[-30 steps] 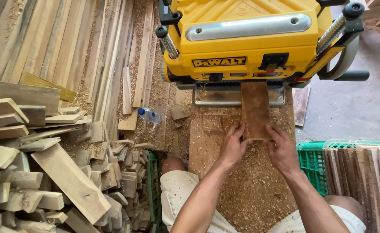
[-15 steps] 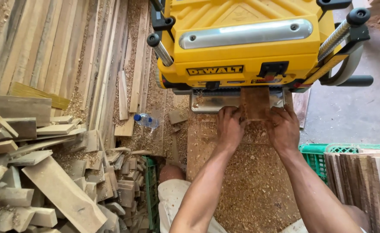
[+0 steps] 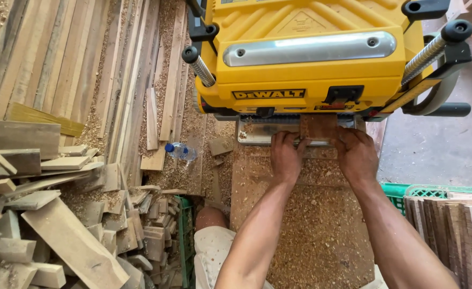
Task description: Feeding wooden boards into a thickness planer to smooth and level their surfaces.
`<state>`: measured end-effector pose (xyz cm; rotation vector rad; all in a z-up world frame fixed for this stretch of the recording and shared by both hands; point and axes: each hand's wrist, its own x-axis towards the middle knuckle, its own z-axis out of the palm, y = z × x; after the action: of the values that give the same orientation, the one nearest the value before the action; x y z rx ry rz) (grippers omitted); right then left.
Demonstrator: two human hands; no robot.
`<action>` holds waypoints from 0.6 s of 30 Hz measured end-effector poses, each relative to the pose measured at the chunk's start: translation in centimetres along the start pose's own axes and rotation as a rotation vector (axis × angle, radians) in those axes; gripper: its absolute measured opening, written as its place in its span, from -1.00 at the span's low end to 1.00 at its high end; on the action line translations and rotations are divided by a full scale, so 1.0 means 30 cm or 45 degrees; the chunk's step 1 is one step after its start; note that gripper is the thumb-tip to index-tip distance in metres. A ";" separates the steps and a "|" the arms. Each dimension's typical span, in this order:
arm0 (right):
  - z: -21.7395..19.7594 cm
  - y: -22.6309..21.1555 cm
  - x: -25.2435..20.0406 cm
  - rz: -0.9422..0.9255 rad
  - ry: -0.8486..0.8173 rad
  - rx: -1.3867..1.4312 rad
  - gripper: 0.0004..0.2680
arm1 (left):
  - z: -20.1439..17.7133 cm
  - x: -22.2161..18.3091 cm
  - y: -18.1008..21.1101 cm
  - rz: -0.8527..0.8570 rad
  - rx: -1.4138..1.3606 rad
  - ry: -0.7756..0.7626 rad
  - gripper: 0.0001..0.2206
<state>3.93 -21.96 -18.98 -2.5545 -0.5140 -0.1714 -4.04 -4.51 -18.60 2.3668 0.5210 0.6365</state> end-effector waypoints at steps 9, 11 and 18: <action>0.071 0.056 -0.024 -0.045 0.148 -0.161 -0.78 | 0.003 0.009 0.006 0.092 0.062 0.075 -0.79; 0.053 0.048 -0.034 -0.102 0.161 -0.165 -0.79 | -0.001 -0.008 -0.005 0.148 0.066 0.093 -0.79; -0.035 -0.029 -0.097 -0.176 0.017 -0.183 -0.74 | -0.126 -0.069 0.072 0.236 0.183 -0.135 -0.68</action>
<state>0.90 -22.77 -18.31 -2.6550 -0.6965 -0.2838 -7.37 -5.35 -15.22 2.5900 0.3125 0.5674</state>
